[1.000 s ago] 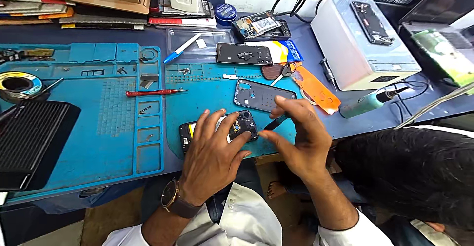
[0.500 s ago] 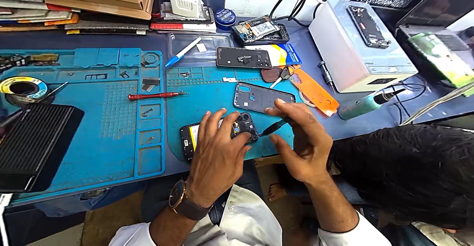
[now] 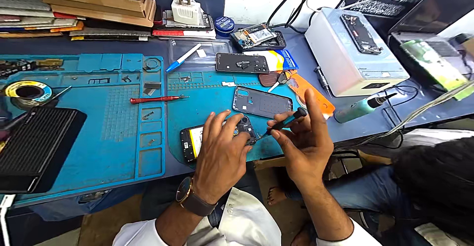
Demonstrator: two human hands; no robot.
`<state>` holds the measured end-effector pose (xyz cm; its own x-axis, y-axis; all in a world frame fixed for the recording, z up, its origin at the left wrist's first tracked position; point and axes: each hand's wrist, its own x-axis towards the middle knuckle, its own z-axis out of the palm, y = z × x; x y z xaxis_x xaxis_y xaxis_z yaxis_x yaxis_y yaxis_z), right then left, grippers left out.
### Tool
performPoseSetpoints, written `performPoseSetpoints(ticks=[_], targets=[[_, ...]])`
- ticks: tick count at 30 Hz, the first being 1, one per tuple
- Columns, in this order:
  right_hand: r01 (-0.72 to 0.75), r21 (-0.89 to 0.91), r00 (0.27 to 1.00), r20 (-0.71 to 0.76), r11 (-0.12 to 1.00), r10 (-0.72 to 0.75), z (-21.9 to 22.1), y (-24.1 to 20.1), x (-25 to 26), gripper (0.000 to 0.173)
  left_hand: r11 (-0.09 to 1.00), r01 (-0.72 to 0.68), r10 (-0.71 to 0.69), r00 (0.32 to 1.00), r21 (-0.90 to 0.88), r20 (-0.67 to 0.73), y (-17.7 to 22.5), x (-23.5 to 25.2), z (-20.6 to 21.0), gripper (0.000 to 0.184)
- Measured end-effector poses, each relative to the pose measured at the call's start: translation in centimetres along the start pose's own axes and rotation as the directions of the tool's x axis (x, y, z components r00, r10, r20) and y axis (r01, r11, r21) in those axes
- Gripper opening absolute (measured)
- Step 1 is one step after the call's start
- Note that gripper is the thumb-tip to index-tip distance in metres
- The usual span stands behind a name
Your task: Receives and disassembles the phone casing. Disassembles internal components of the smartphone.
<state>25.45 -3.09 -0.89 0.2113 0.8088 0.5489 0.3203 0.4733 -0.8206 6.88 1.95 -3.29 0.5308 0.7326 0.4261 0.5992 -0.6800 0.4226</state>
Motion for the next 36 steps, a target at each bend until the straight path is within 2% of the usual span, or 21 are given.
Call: performPoseSetpoints(ticks=[5,10,15,22,27,31,33,36], targets=[[-0.041,0.155,0.997,-0.054,0.987,0.05,0.0,-0.6,-0.3,0.079,0.992,-0.014,0.006,0.998,-0.123,-0.064,0.4,0.2,0.5,0.015],[-0.039,0.119,0.995,-0.089,0.992,0.049,0.0,-0.6,-0.1,0.076,0.984,-0.019,-0.003,0.992,-0.178,-0.125,0.5,0.5,0.2,0.012],[-0.056,0.116,0.998,-0.019,0.992,0.059,0.8,-0.8,0.3,0.075,0.995,0.023,-0.031,0.996,-0.095,-0.079,-0.4,0.8,-1.2,0.034],[-0.105,-0.122,0.986,0.115,0.987,0.119,0.1,-0.1,1.4,0.058,0.985,0.119,-0.124,0.992,0.125,0.037,-2.9,0.2,-1.7,0.035],[-0.104,-0.454,0.941,0.242,0.885,0.235,0.2,0.1,1.4,0.043,0.99,0.099,-0.105,0.993,0.096,0.052,-3.0,0.9,-2.0,0.019],[-0.075,-0.616,0.93,0.241,0.785,0.277,0.7,0.1,1.1,0.024,0.996,0.066,-0.069,0.997,0.06,0.046,-3.1,1.5,-2.3,0.021],[-0.061,-0.684,0.929,0.228,0.727,0.292,1.2,-0.1,1.0,0.026,0.996,0.054,-0.058,0.996,0.064,0.063,-3.0,1.7,-2.2,0.021],[-0.035,-0.773,0.915,0.23,0.634,0.331,2.0,-0.7,1.0,0.039,0.995,0.052,-0.057,0.996,0.083,0.069,-3.0,1.8,-2.0,0.018]])
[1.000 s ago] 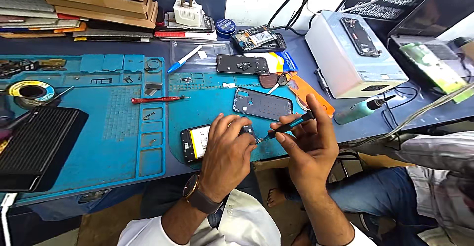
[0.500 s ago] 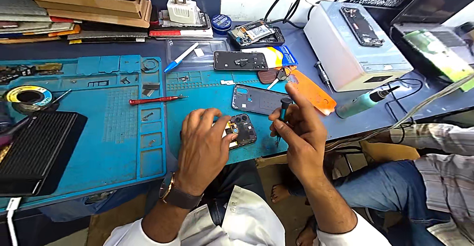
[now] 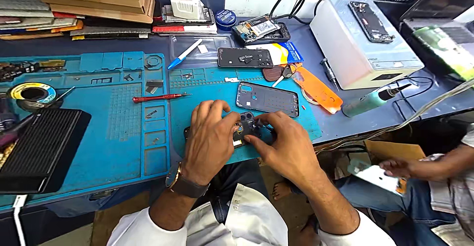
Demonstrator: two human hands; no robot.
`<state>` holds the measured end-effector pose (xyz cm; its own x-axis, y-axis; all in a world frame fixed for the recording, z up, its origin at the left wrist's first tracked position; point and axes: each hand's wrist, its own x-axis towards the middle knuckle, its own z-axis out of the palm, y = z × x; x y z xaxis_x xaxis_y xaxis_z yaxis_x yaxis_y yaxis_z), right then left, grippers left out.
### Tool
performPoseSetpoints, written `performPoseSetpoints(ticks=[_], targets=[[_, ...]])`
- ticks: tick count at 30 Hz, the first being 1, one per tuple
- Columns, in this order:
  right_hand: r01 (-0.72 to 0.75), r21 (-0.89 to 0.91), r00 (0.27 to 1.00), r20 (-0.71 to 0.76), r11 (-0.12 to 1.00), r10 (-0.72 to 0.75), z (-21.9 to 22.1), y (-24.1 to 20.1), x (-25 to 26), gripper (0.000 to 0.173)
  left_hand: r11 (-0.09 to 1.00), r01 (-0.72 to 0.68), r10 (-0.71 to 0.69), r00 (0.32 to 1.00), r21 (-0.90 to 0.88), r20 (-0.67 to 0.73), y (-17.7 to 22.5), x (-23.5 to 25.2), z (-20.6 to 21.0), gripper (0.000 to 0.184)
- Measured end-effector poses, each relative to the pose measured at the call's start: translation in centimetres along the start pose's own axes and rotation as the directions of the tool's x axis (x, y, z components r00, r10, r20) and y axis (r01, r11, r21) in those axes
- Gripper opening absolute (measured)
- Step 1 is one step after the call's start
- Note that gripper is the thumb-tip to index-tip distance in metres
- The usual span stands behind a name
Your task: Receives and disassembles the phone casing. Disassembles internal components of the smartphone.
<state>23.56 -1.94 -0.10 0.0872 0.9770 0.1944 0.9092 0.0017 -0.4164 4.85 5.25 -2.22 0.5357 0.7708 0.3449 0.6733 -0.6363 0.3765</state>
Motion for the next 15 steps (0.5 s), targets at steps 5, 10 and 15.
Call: performPoseSetpoints(ticks=[5,10,15], targets=[[-0.002,-0.128,0.999,0.046,0.992,0.008,0.2,-0.9,0.1,0.048,0.999,-0.009,0.009,1.0,0.033,-0.02,0.0,0.2,0.2,0.014],[-0.001,-0.163,0.998,0.059,0.987,0.011,0.2,-1.5,0.1,0.049,1.0,0.0,0.0,1.0,0.024,-0.018,-0.2,0.5,0.1,0.015],[0.011,-0.171,1.0,0.012,0.985,-0.01,0.7,-1.8,0.0,0.052,1.0,0.012,-0.012,1.0,0.016,-0.028,-0.5,0.6,0.2,0.016]])
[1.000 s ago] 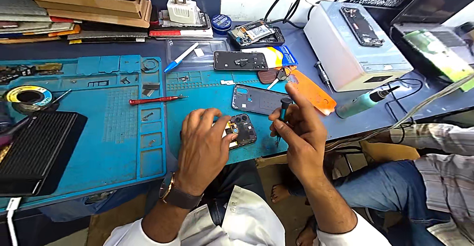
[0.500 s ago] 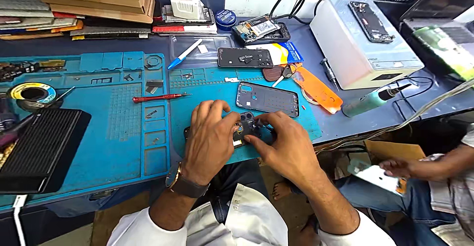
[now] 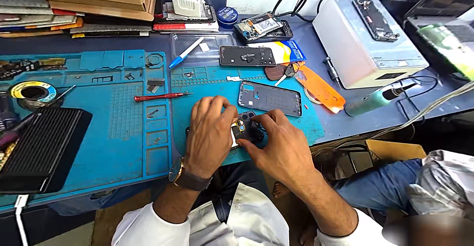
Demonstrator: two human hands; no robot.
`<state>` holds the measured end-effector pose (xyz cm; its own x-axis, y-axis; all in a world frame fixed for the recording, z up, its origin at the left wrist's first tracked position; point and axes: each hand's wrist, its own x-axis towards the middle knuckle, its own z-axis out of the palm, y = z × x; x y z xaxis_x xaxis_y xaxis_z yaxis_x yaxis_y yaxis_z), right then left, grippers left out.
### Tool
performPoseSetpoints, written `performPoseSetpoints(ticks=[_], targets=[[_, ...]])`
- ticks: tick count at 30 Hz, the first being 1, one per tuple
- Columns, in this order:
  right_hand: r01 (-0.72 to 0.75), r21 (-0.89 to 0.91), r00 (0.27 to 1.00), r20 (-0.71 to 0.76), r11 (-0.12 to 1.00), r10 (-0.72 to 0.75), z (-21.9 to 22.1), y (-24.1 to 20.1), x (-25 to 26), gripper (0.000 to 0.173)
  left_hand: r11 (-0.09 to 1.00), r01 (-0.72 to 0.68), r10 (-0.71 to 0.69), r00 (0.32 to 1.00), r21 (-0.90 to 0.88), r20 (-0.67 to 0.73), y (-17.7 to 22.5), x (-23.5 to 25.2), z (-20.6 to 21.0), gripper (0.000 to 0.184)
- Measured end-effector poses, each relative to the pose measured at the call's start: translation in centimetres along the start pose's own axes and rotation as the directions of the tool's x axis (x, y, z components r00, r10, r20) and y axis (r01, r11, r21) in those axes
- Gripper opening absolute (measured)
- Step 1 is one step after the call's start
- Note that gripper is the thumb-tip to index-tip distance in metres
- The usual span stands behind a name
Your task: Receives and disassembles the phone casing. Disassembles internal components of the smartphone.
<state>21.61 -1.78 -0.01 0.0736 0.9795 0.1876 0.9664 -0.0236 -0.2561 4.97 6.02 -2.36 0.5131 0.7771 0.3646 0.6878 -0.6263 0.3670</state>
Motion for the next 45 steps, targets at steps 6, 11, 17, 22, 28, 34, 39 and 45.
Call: performPoseSetpoints(ticks=[6,11,17,22,28,34,39,45], targets=[[0.02,0.012,1.0,0.01,1.0,-0.02,-0.2,0.2,0.2,0.052,1.0,0.02,-0.02,1.0,-0.013,0.001,-0.1,0.1,0.0,0.016],[0.0,0.028,0.999,0.047,1.0,-0.001,-0.4,0.6,0.4,0.061,0.994,0.06,-0.062,0.998,-0.087,-0.017,-0.3,0.2,0.0,0.015],[-0.007,0.019,0.999,0.041,1.0,0.006,-0.3,0.3,0.5,0.06,0.994,0.062,-0.064,0.998,-0.093,-0.019,0.0,0.4,0.0,0.014],[-0.023,0.002,1.0,0.014,1.0,0.023,-0.6,-0.1,0.5,0.059,0.987,0.075,-0.078,0.997,-0.141,-0.019,0.0,0.5,0.2,0.016],[-0.03,-0.017,0.999,-0.022,0.999,0.03,-1.8,1.4,1.3,0.054,0.977,0.12,-0.124,0.992,-0.177,-0.015,-0.1,0.5,0.2,0.015],[-0.177,-0.063,0.981,-0.093,0.982,0.171,-2.6,4.7,4.0,0.053,0.978,0.097,-0.102,0.995,-0.182,-0.02,-0.1,0.4,0.2,0.018],[0.056,0.245,0.995,-0.096,0.968,-0.033,-1.6,4.0,4.0,0.039,0.978,0.097,-0.104,0.994,-0.184,-0.026,0.0,0.4,0.1,0.017],[0.202,0.274,0.977,0.004,0.94,-0.211,0.9,2.2,5.1,0.021,0.984,0.076,-0.084,0.995,-0.162,-0.046,0.4,0.6,0.0,0.017]])
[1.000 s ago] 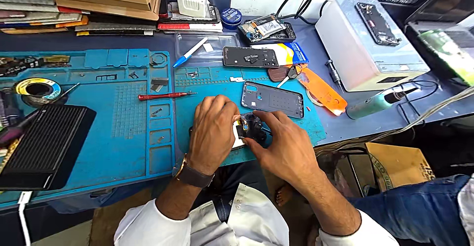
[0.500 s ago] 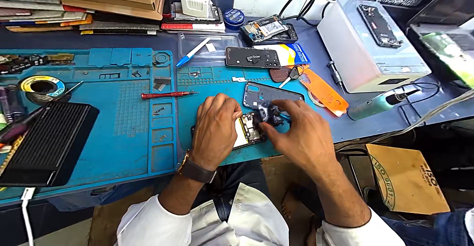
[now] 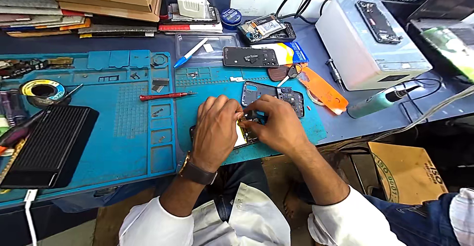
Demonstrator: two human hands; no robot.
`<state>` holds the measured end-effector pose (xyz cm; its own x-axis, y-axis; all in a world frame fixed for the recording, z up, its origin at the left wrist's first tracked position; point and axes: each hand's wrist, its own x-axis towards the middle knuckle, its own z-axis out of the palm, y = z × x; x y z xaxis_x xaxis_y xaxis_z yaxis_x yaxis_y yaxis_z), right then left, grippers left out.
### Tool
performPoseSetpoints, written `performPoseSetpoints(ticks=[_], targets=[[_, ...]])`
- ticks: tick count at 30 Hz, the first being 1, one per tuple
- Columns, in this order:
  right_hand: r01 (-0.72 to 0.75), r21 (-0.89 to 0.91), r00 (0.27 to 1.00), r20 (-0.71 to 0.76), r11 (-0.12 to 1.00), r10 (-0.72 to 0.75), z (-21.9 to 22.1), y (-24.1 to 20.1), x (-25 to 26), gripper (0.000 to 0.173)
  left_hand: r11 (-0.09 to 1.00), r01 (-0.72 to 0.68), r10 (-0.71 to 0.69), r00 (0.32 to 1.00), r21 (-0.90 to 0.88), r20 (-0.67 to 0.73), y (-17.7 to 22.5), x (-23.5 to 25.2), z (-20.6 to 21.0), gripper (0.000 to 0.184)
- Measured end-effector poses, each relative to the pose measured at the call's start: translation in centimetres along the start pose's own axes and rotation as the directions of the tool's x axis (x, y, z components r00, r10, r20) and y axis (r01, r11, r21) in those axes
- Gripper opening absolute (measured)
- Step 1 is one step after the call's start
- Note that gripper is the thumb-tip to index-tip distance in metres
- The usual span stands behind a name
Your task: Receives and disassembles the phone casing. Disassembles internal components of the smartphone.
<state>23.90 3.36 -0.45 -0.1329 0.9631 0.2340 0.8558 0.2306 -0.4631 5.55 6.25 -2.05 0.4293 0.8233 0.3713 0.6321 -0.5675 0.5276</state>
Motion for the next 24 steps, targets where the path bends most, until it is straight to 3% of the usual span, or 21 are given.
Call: performPoseSetpoints(ticks=[3,7,11,18,21,24], targets=[[0.067,-0.036,0.997,0.037,0.997,-0.066,-0.1,0.1,0.6,0.011,1.0,0.001,-0.001,1.0,0.008,-0.009,-0.1,-0.1,-0.3,0.018],[0.183,-0.111,0.983,0.046,0.977,-0.179,0.1,0.3,0.5,0.016,0.999,0.028,-0.027,0.999,0.018,-0.019,0.0,-1.3,-1.3,0.02],[0.235,-0.228,0.972,0.052,0.945,-0.229,0.6,0.4,0.3,0.013,0.995,0.051,-0.049,0.998,0.086,-0.027,0.9,-3.9,-1.2,0.037],[0.164,-0.226,0.986,0.035,0.96,-0.161,0.9,-0.1,0.3,0.012,0.987,0.012,-0.015,1.0,0.162,0.016,1.1,-5.7,0.3,0.046],[0.065,-0.092,0.997,-0.025,0.994,-0.067,-0.1,0.2,0.5,0.013,0.983,0.007,-0.016,0.999,0.186,0.046,1.1,-5.5,0.2,0.05],[-0.07,-0.175,0.994,-0.095,0.982,0.054,-1.6,1.2,1.0,0.015,0.973,0.011,-0.036,0.994,0.23,0.103,1.3,-5.2,0.2,0.063]])
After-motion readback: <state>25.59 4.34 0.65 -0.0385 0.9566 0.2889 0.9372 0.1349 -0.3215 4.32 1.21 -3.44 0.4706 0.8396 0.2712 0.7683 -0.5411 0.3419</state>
